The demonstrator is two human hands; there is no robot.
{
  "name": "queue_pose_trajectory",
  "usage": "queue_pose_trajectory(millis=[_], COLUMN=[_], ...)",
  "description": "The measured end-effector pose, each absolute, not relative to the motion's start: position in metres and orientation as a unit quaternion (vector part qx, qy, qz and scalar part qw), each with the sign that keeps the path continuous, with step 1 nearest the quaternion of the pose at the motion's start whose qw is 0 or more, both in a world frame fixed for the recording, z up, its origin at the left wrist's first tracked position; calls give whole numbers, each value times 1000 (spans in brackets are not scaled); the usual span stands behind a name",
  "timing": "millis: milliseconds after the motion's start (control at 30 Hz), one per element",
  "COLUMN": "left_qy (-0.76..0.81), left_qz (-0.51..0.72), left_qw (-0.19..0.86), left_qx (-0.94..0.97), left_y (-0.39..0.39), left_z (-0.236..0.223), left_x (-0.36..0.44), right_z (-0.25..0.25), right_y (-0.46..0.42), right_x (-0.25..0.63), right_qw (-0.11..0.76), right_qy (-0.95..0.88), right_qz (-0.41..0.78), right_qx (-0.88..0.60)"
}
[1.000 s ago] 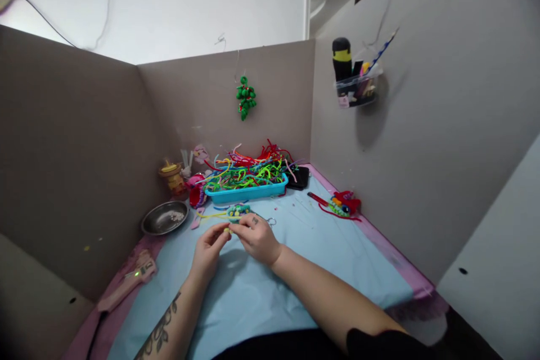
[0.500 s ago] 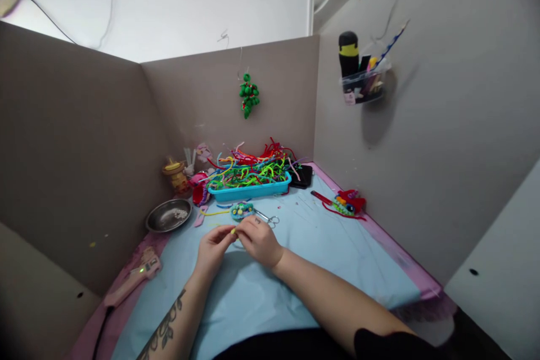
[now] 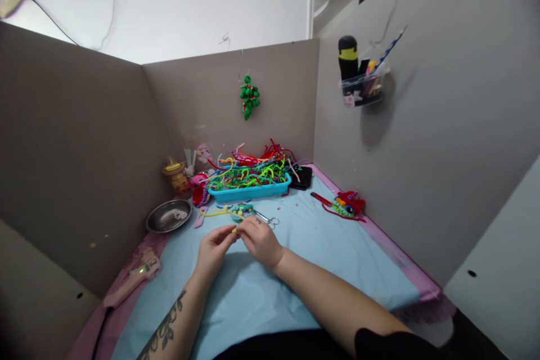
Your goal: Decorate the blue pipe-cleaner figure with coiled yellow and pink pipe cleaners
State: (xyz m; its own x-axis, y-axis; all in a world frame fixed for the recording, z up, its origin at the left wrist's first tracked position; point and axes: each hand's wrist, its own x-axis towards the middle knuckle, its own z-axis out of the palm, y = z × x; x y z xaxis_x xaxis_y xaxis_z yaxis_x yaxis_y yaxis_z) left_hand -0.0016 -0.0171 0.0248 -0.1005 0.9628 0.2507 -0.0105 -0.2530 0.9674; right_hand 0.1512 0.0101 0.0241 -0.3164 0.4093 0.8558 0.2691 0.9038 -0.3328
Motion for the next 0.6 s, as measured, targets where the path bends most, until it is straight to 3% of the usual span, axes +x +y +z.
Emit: queue_pose_trajectory(millis=[333,600], left_qy=[418,406], left_qz=[619,603], left_qw=[444,538], left_qx=[495,427], left_y=[-15,-14], left_z=[21,18], left_x=[-3,-7], right_z=[24,20], right_y=[13,18], right_x=[153,156], right_qw=[545,526], right_qy=[-807,-832], right_qz=[128,60], right_qx=[-188,-166])
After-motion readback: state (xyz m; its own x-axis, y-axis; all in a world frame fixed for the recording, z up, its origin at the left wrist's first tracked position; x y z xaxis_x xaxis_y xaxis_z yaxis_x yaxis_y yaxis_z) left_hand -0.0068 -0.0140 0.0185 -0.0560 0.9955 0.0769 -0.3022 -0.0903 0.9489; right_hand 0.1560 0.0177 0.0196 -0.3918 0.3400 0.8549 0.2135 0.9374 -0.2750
